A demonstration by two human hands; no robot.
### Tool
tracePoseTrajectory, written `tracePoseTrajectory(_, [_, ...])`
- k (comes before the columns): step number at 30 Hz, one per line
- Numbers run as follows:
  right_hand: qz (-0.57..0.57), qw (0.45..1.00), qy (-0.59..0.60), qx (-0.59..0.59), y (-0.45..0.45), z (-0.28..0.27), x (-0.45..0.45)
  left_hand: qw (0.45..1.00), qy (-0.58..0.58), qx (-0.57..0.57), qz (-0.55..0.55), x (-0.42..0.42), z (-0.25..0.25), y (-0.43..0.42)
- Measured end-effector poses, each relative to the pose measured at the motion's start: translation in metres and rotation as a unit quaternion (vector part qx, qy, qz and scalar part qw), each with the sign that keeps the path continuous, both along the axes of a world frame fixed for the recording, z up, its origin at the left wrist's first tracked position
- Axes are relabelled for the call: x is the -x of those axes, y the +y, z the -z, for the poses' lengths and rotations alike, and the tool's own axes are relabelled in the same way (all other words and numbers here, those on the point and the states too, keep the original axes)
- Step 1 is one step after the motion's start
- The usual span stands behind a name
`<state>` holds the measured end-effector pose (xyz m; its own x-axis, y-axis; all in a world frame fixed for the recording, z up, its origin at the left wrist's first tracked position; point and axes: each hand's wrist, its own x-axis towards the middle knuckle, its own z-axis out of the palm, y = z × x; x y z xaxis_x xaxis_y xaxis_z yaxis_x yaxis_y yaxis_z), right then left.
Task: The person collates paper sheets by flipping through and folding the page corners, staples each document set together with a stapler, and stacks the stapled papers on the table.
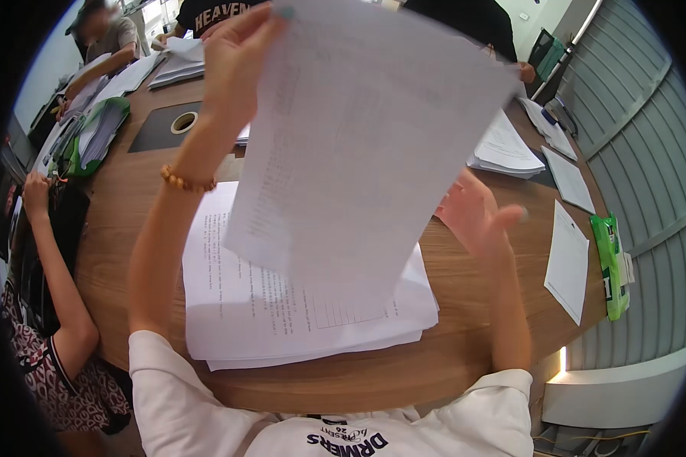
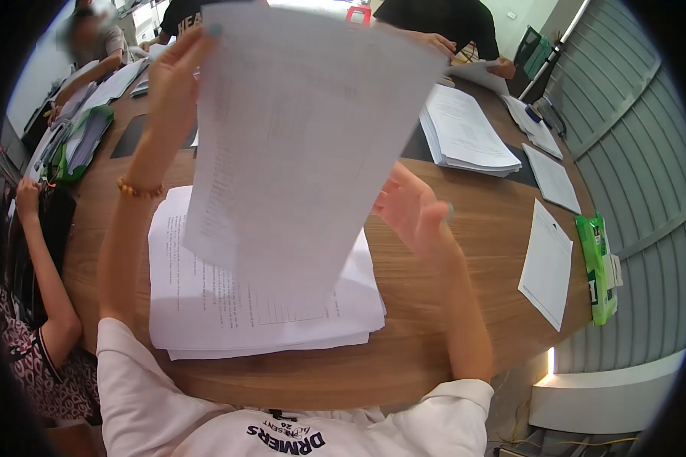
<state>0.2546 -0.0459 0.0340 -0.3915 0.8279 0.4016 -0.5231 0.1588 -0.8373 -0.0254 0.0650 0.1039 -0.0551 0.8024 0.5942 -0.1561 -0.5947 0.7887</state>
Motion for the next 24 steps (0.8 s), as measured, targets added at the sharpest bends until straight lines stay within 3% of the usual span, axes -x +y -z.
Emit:
tracePoseTrajectory(2, [-0.035, 0.998, -0.001, -0.047, -0.004, -0.02, 0.024, 0.997, -0.07, -0.013, 0.018, 0.024, -0.007, 0.024])
tracePoseTrajectory(3, [0.118, 0.986, -0.109, -0.053, -0.002, -0.029, 0.036, 0.997, -0.071, -0.013, 0.015, 0.021, -0.015, 0.016])
tracePoseTrajectory(4, [0.268, 0.938, -0.214, -0.058, 0.002, -0.035, 0.042, 0.995, -0.093, -0.007, 0.038, 0.011, -0.028, 0.001])
tracePoseTrajectory(6, [0.279, 0.938, -0.203, -0.036, 0.023, -0.047, 0.044, 0.991, -0.116, -0.005, 0.06, 0.016, -0.034, 0.0])
tracePoseTrajectory(8, [0.287, 0.938, -0.193, -0.015, 0.047, -0.063, 0.046, 0.992, -0.065, -0.1, -0.031, 0.047, -0.022, 0.02])
tracePoseTrajectory(10, [0.368, 0.899, -0.213, -0.108, 0.069, -0.079, 0.048, 0.993, -0.065, -0.05, -0.088, 0.071, 0.003, 0.025])
tracePoseTrajectory(13, [0.351, 0.87, -0.269, -0.216, 0.109, -0.093, 0.044, 0.982, -0.052, 0.108, -0.149, 0.117, 0.059, 0.03])
tracePoseTrajectory(17, [0.348, 0.856, -0.282, -0.259, 0.15, -0.092, 0.04, 0.946, -0.029, 0.236, -0.222, 0.161, 0.15, 0.021])
tracePoseTrajectory(19, [0.309, 0.906, -0.247, -0.152, 0.163, -0.085, 0.033, 0.95, -0.012, 0.218, -0.224, 0.169, 0.157, 0.014])
tracePoseTrajectory(24, [0.285, 0.93, -0.202, -0.112, 0.174, -0.073, 0.024, 0.953, -0.01, 0.204, -0.223, 0.174, 0.166, 0.017])
